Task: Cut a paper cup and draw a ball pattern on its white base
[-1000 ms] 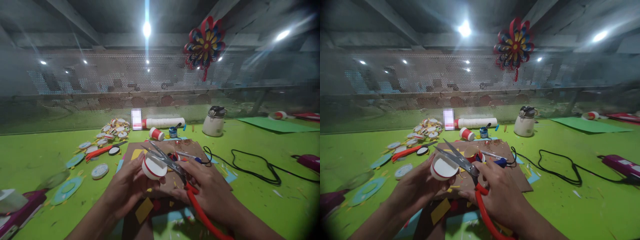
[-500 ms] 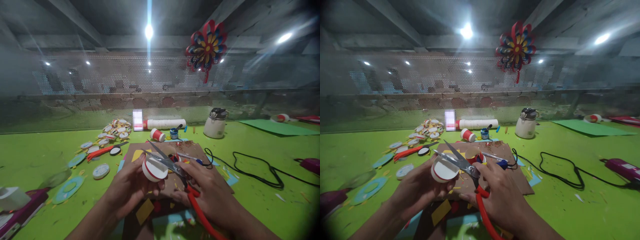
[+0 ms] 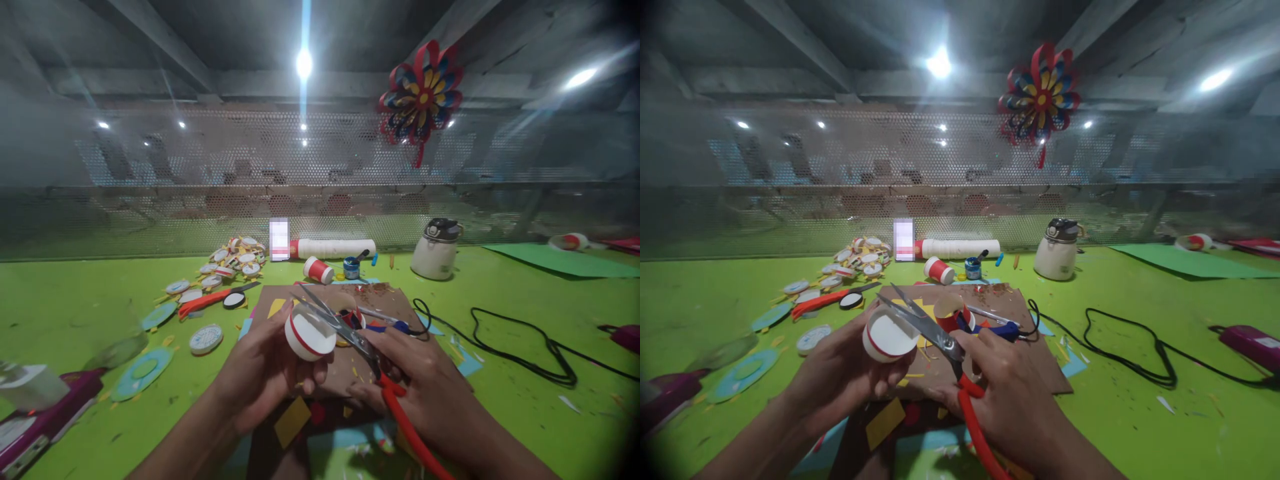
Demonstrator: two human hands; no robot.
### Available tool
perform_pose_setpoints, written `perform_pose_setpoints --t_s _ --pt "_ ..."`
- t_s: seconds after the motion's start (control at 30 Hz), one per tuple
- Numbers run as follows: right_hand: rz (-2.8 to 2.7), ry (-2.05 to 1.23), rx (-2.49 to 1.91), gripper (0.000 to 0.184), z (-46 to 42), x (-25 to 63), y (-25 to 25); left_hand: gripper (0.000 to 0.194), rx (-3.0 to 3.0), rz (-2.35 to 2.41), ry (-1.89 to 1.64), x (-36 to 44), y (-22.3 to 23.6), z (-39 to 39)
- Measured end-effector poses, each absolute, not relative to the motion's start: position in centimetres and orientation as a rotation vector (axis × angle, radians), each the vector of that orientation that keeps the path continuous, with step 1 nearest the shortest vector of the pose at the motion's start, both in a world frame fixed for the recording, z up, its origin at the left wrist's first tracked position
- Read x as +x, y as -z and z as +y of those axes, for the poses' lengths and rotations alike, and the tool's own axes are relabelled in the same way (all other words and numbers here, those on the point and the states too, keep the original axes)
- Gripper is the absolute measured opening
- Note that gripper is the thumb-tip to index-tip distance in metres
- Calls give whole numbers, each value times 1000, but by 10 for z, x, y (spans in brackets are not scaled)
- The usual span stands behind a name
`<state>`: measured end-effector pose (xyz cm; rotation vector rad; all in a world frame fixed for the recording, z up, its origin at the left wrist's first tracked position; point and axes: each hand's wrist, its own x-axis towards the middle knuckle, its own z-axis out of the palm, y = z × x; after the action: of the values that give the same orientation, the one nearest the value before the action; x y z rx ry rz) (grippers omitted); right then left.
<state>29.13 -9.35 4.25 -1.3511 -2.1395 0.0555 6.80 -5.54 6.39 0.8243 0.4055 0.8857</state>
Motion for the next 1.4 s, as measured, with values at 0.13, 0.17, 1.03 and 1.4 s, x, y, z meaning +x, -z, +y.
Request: perform_pose_setpoints --t_s 0.13,0.17,1.03,1.4 --pt "-2144 -37 -1358 53 -93 291 -42 40 836 394 -869 70 -62 -55" --pt "-2142 -39 -1354 54 -93 291 -42 40 833 382 -859 70 -61 -54" --pt "-2165 -59 -1301 39 -94 290 -40 48 712 371 -819 70 -64 -54" --pt "-2156 -83 -1270 37 -93 292 -37 65 686 457 -802 70 -68 -55"
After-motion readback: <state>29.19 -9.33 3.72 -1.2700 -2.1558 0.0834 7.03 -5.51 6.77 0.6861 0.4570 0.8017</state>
